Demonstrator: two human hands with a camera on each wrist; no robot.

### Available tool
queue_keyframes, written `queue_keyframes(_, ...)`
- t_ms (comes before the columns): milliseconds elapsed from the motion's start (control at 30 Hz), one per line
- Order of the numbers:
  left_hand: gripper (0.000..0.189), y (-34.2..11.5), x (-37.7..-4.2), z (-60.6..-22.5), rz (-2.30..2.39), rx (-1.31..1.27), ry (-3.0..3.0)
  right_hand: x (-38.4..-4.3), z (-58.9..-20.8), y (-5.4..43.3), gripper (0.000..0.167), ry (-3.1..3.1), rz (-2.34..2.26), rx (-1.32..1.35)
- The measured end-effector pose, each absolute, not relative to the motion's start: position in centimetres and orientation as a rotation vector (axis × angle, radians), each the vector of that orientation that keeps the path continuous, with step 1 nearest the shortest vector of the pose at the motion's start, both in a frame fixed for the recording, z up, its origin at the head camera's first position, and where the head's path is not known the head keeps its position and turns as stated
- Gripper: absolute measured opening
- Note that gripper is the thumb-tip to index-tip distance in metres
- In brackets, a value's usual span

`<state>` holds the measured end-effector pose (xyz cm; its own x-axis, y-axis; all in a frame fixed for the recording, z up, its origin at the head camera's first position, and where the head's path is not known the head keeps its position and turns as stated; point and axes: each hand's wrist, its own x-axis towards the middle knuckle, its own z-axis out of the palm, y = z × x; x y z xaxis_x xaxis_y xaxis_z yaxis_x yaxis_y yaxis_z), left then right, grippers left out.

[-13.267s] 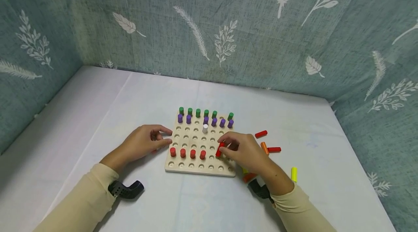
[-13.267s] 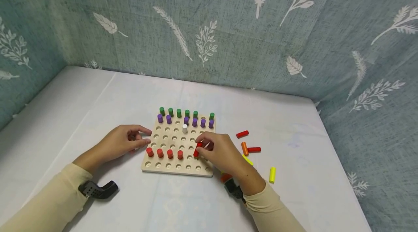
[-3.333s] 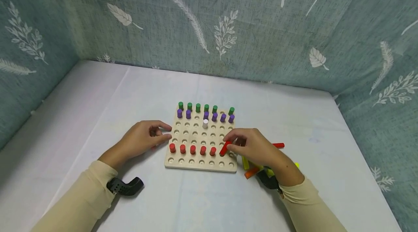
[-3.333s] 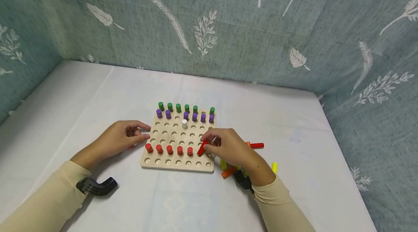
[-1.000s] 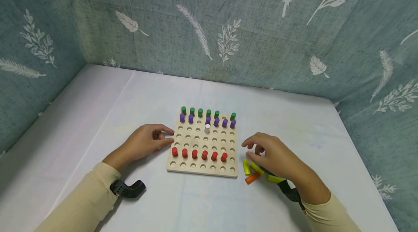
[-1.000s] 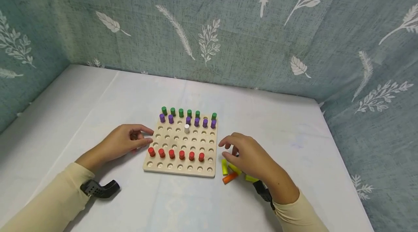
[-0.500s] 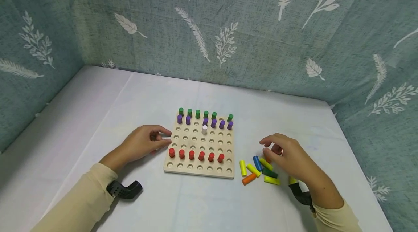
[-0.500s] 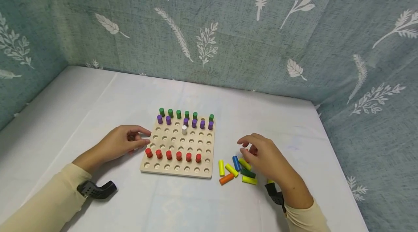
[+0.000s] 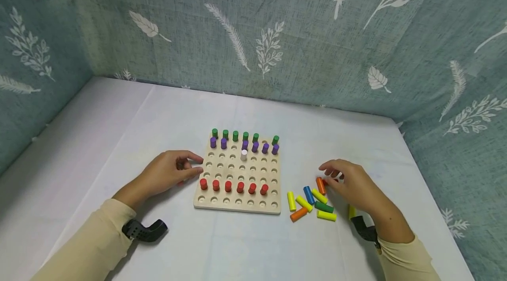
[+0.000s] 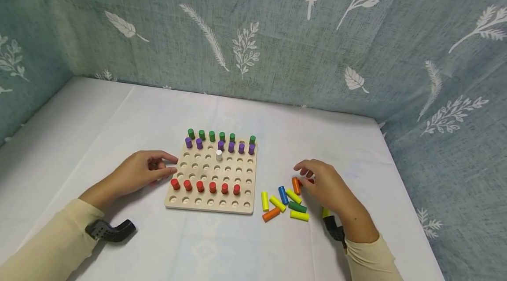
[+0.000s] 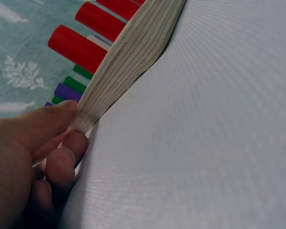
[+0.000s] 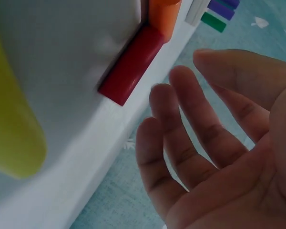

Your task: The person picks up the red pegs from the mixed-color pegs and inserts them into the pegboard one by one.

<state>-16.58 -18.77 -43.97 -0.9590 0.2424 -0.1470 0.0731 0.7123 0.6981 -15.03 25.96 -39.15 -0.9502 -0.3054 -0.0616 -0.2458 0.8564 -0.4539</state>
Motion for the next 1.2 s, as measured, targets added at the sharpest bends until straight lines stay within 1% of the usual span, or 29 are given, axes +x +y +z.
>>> queue_keyframes(267,0.03,-18.7,-16.7,-43.7,1.069,0.263,2.709,-15.5,-39.0,26.8,0.04,2.812,-0.661,-0.419)
queue_keyframes(500,0.032,-18.8,-16.4,-43.9,1.072,0.261,2.678,-15.5,-39.7,26.9,0.045,2.71,-0.627,-0.352)
queue_keyframes(867,0.029,-18.6,-16.5,-43.8,1.063,0.255,2.685,-15.6,-40.1,26.9,0.06,2.694,-0.602,-0.326)
queue_keyframes(1200,0.031,-18.6,-16.6,-43.7,1.077,0.248,2.69,-15.6,-39.9,26.9,0.069,2.717,-0.62,-0.348)
